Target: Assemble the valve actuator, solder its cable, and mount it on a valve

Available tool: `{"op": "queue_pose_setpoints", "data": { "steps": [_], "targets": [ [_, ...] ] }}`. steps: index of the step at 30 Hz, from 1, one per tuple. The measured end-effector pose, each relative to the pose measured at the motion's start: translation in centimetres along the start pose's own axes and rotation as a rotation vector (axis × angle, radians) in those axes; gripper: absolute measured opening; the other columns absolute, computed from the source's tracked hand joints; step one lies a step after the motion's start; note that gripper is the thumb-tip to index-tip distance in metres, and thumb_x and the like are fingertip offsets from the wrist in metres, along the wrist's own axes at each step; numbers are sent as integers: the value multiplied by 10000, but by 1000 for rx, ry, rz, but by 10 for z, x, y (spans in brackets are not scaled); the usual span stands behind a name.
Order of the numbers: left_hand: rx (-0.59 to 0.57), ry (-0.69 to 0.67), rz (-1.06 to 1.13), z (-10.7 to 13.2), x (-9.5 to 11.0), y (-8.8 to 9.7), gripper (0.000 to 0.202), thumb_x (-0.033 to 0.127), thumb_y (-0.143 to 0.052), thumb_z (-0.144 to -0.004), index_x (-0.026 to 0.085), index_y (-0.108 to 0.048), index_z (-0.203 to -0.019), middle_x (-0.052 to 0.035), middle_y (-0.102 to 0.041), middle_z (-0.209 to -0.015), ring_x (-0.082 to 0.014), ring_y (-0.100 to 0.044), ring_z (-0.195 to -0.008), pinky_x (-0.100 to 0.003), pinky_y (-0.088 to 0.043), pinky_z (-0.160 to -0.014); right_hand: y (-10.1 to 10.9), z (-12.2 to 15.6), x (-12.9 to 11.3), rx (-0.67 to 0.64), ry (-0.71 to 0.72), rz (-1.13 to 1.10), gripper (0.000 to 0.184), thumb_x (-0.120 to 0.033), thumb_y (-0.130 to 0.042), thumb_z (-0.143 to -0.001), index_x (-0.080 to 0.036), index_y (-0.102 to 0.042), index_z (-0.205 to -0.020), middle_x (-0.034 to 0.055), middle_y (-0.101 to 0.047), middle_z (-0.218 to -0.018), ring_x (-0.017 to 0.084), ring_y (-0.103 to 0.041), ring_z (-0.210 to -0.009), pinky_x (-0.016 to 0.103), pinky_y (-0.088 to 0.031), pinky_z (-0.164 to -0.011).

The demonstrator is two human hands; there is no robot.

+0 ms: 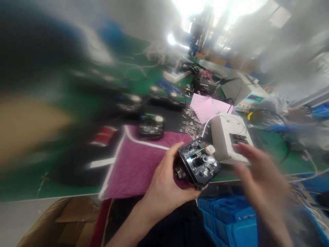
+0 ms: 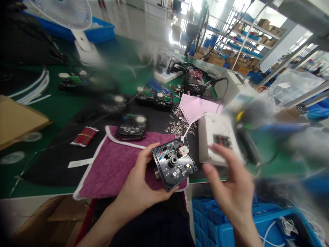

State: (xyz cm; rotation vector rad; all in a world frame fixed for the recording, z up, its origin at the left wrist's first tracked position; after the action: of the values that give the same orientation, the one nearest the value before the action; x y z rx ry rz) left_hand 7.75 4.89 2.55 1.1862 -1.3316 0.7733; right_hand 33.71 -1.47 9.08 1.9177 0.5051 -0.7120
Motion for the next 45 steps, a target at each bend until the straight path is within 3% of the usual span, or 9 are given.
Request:
{"op": "queue_pose_setpoints", "data": {
  "steps": [2,5,8,13,21,29,35,38,45],
  "targets": [
    [-3,16,-13,0,-1,-4,1158,336,-996,-673,305,-307,-1604,-125,-614,-1547,-352,-641,-1406,-519,-568,-1165,-36,23,-28,-163,7,-108,905,-628,-848,-867,-401,-435,-1641,55,-530,-1611,420,-544,-1448,649,-467,-1213],
    [-18,-9,-67,-1,3,-11,1049,315,-920,-778,304,-274,-1605,-113,-670,-1475,-335,-703,-1322,-486,-615,-1086,-67,32,-43,-133,-17,-137,1217,-657,-965,-693,-368,-331,-1690,86,-486,-1645,440,-511,-1482,661,-474,-1213],
    [-37,-125,-174,-4,12,-16,913,291,-803,-895,308,-260,-1628,-107,-625,-1535,-312,-666,-1377,-479,-565,-1158,-74,28,-25,7,-161,-167,1065,-624,-949,-714,-312,-463,-1609,108,-551,-1584,435,-542,-1451,662,-461,-1220],
    [-125,-181,-276,-10,10,-23,1124,352,-904,-817,281,-185,-1678,-139,-499,-1649,-339,-538,-1502,-520,-483,-1245,-75,28,9,14,-346,-433,779,-497,-913,-812,-224,-618,-1478,120,-685,-1440,384,-660,-1334,549,-541,-1165],
    [-169,-162,-321,-15,2,-23,717,344,-913,-806,233,-508,-1388,-94,-643,-1309,-325,-649,-1248,-509,-581,-1070,-80,40,13,95,-319,-530,842,-416,-937,-802,-217,-584,-1540,126,-617,-1534,398,-563,-1451,575,-393,-1281],
    [52,-141,-378,18,31,-9,976,365,-896,-833,247,-301,-1598,-161,-627,-1430,-367,-629,-1369,-534,-556,-1167,-89,23,-3,-94,-291,-618,762,-608,-824,-850,-202,-652,-1472,128,-721,-1370,430,-648,-1331,561,-550,-1126],
    [51,-32,-336,31,12,-8,1452,266,-1025,-646,318,-43,-1714,-187,-526,-1607,-436,-610,-1430,-601,-581,-1152,-107,0,-18,-218,-269,-634,793,-558,-867,-840,-279,-581,-1525,85,-687,-1425,341,-677,-1270,447,-564,-1094],
    [42,-13,-340,29,1,-6,1442,200,-1026,-618,333,-88,-1705,-162,-606,-1530,-422,-682,-1342,-578,-615,-1102,-112,-3,-15,-247,-300,-577,766,-560,-848,-872,-285,-554,-1525,80,-703,-1383,300,-700,-1209,397,-586,-1038],
    [87,32,-301,22,1,-14,1368,370,-1046,-606,270,-170,-1652,-157,-728,-1369,-382,-765,-1207,-504,-671,-976,-109,-15,-21,-251,-275,-419,657,-643,-751,-932,-254,-608,-1442,62,-725,-1298,272,-707,-1125,364,-589,-988]
  ]
}}
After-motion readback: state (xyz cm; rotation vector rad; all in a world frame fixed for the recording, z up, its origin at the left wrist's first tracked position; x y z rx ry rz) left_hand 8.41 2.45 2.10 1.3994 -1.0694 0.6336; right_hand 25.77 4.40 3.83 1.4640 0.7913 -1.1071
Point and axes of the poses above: each hand's wrist, its own z-axis away from the middle knuckle, its own y-axis out of the back of the hand, x = y × z, the point moved 6 cm from there along -z, towards the middle knuckle
